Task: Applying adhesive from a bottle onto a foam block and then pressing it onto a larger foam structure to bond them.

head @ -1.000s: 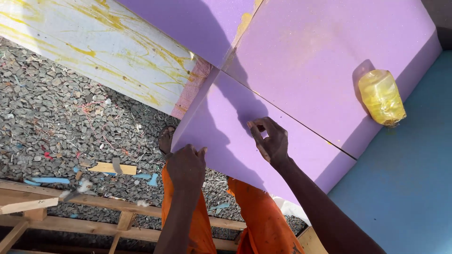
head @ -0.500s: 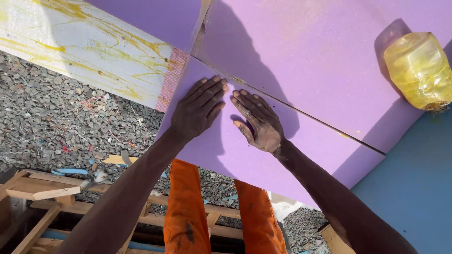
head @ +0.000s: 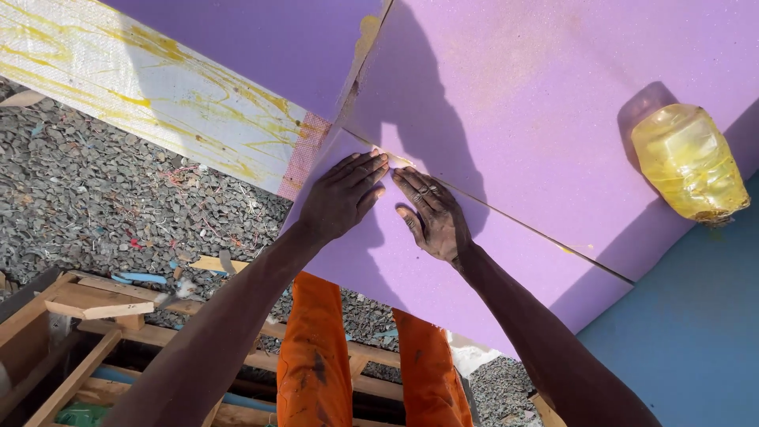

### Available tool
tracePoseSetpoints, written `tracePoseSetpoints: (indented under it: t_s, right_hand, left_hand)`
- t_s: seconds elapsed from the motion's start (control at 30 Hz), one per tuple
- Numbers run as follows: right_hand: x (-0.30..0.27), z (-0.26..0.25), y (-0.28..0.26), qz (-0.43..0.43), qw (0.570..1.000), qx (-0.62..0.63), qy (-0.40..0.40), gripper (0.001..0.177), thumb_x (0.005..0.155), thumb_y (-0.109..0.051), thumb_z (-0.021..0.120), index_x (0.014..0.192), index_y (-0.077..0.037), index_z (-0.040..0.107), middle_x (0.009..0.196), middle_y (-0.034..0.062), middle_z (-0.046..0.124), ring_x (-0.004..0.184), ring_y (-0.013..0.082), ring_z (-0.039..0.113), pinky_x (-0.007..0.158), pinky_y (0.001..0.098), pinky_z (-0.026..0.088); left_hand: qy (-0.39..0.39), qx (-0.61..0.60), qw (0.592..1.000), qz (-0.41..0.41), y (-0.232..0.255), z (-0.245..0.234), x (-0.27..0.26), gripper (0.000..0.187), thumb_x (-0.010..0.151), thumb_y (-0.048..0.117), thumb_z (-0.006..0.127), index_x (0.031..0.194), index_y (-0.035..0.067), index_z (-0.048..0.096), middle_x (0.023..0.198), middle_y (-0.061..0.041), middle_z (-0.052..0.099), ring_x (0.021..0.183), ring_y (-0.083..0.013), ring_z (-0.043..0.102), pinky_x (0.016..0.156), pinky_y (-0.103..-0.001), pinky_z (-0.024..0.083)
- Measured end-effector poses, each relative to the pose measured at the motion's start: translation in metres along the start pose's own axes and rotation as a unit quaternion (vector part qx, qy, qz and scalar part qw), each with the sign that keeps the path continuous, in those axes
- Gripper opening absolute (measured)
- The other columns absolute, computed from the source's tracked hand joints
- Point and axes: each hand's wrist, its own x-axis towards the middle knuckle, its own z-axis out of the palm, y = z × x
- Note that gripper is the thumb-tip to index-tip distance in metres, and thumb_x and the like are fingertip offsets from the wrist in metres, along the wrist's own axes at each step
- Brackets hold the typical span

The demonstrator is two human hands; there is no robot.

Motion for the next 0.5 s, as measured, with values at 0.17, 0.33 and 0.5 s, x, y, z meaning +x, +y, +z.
tracePoseSetpoints:
  t_s: [0.17,0.33,0.5]
  right_hand:
    - [0.000,-0.011,-0.022,-0.012,0.997,-0.078,-0.012,0.049,0.106,-0.025,0.055,0.152,-0.009,0.052,0.152,0.0116,0.055,0.142,0.0271,0.050,0.118,0.0402,0.039]
    - [-0.002,-0.008,-0.028,-0.019,0.986,-0.156,-0.053,0.051,0.112,-0.028,0.041,0.159,-0.008,0.041,0.163,0.0109,0.042,0.150,0.0247,0.039,0.126,0.0387,0.026]
    - [-0.004,0.008,-0.007,-0.025,0.976,-0.194,-0.100,0.071,0.107,-0.053,0.042,0.162,-0.008,0.033,0.168,0.0122,0.033,0.155,0.0259,0.029,0.128,0.0402,0.018]
  left_hand:
    - [-0.056,0.022,0.997,0.049,0.011,-0.047,0.015,0.037,0.106,0.023,0.056,0.135,0.002,0.064,0.147,-0.014,0.061,0.140,-0.0276,0.053,0.123,-0.040,0.037]
    - [-0.094,0.048,0.993,0.060,-0.005,-0.053,0.014,0.048,0.110,0.033,0.046,0.148,0.003,0.054,0.158,-0.013,0.049,0.148,-0.0276,0.044,0.126,-0.042,0.028]
    - [-0.158,0.065,0.985,0.035,-0.018,-0.042,0.015,0.063,0.110,0.047,0.034,0.159,0.007,0.040,0.169,-0.009,0.032,0.156,-0.0249,0.030,0.130,-0.040,0.015]
